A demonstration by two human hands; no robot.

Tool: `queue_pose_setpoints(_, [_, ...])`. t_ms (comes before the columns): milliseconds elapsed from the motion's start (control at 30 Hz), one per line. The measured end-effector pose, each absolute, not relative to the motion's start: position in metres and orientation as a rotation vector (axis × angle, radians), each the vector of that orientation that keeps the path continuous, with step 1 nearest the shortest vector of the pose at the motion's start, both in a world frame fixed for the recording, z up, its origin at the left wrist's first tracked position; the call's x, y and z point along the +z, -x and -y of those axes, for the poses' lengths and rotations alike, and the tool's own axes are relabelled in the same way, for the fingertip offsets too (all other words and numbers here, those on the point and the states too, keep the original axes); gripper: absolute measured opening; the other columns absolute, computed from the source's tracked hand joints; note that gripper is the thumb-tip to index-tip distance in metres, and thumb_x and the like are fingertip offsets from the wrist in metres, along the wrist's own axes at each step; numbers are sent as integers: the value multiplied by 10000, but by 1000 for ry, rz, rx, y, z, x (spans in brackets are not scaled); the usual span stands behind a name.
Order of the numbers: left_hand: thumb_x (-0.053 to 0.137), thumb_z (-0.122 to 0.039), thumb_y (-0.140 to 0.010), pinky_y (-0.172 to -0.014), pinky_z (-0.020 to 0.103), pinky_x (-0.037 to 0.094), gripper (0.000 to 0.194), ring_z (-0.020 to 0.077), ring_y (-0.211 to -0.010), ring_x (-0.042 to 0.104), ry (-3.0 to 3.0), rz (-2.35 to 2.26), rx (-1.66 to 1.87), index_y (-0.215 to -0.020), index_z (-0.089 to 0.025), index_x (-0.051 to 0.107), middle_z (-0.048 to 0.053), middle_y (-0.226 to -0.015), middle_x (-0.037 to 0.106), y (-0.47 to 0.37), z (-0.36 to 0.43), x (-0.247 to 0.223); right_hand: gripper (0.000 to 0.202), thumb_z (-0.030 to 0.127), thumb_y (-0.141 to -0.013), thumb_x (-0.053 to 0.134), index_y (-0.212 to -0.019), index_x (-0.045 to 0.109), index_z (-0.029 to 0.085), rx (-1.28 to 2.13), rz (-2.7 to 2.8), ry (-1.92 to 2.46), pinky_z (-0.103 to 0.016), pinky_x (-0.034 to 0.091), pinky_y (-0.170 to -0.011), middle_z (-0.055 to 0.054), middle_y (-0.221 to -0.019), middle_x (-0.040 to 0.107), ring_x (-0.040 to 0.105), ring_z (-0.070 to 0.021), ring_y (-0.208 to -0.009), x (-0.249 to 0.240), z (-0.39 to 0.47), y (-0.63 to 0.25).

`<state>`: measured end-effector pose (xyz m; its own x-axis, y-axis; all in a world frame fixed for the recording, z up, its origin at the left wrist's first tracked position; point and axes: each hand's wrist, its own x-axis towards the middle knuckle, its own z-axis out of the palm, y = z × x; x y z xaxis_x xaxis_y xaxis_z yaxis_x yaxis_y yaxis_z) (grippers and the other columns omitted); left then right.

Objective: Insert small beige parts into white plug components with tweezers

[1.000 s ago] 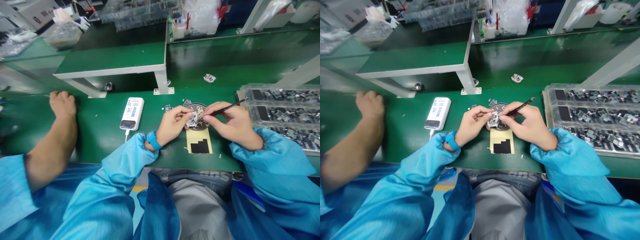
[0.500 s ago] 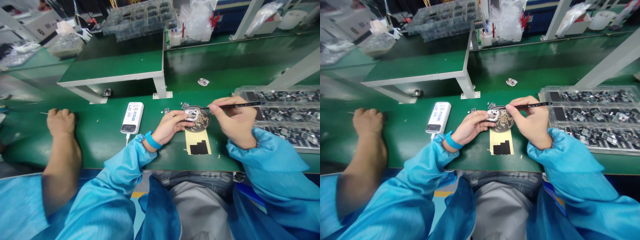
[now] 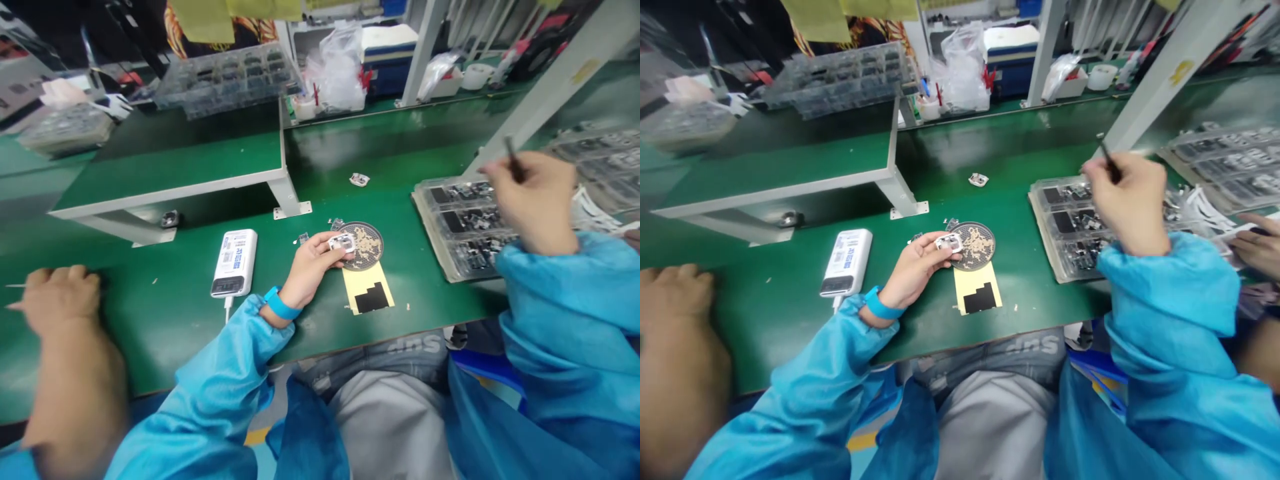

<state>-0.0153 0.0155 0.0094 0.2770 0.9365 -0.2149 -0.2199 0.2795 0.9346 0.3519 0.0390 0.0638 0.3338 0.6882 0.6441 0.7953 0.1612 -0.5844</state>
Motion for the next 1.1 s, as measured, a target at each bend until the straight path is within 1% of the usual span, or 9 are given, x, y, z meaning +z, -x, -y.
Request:
queue_pose_setpoints(100, [838, -265, -772, -614, 166, 532, 440, 146, -791, 747, -1016, -958, 939, -1154, -134, 661, 76, -977, 744, 15, -15, 10, 242, 266, -633, 904, -806, 810, 125, 12, 1500, 1917, -338, 319, -612, -22, -536, 617, 459, -107, -527, 51, -64, -391])
queue_pose_setpoints(200, [826, -265, -778, -575, 164, 531, 413, 140, -729, 735, -1039, -959, 859, -1135, -115, 684, 79, -924, 738, 14, -15, 11, 324, 283, -570, 916, -813, 806, 99, 89, 1550, 2049, -333, 295, -611, 16, -495, 578, 376, -77, -491, 41, -86, -404])
queue_pose_setpoints(300, [780, -240, -800, -575, 178, 558, 383, 155, -725, 743, -996, -966, 798, -1145, -100, 691, 104, -932, 744, 14, -15, 12, 305, 318, -524, 928, -681, 766, 113, 147, 1595, 2071, -325, 271, -568, 45, -449, 522, 326, -60, -453, 41, -97, -408])
queue_pose_setpoints(467, [636, -177, -781, -582, 219, 587, 378, 209, -742, 767, -894, -898, 809, -1142, -82, 698, 138, -945, 753, 15, -15, 14, 300, 365, -604, 906, -661, 752, 113, 105, 1611, 2015, -328, 281, -550, 7, -506, 569, 401, -63, -485, 63, -88, -396])
queue_pose_setpoints(567, [604, -177, -739, -592, 249, 601, 422, 253, -757, 775, -860, -844, 820, -1135, -62, 690, 150, -919, 752, 16, -16, 12, 367, 359, -650, 908, -922, 823, 128, 92, 1554, 1836, -312, 383, -603, -60, -717, 731, 553, -92, -597, 84, -66, -348])
queue_pose_setpoints(600, [601, -185, -735, -593, 256, 602, 428, 261, -755, 775, -855, -834, 822, -1135, -57, 686, 152, -906, 752, 16, -16, 12, 398, 375, -716, 873, -1037, 821, 145, 117, 1573, 1706, -308, 424, -642, -74, -819, 766, 595, -105, -656, 89, -56, -325])
queue_pose_setpoints(700, [592, -193, -723, -595, 266, 602, 427, 267, -749, 773, -848, -834, 847, -1115, -51, 684, 158, -899, 754, 17, -18, 12, 257, 360, -835, 790, -994, 825, 161, 377, 1637, 1390, -301, 514, -702, -70, -860, 785, 666, -132, -711, 92, -27, -255])
queue_pose_setpoints(900, [598, -174, -715, -712, 301, 623, 453, 237, -782, 769, -880, -883, 936, -1146, -84, 708, 120, -913, 770, 18, -19, 13, 292, 397, -691, 899, -859, 777, 192, 1050, 1515, 1224, -288, 570, -644, -35, -797, 764, 696, -168, -701, 48, -7, -190])
queue_pose_setpoints(1100, [773, -96, -663, -902, 307, 600, 605, 222, -1021, 731, -1080, -864, 1091, -1259, -145, 679, 111, -1331, 685, 14, -15, 7, 347, 468, -701, 885, -800, 749, 165, 1405, 1300, 1236, -238, 464, -507, -31, -696, 709, 600, -113, -564, 20, -7, -184])
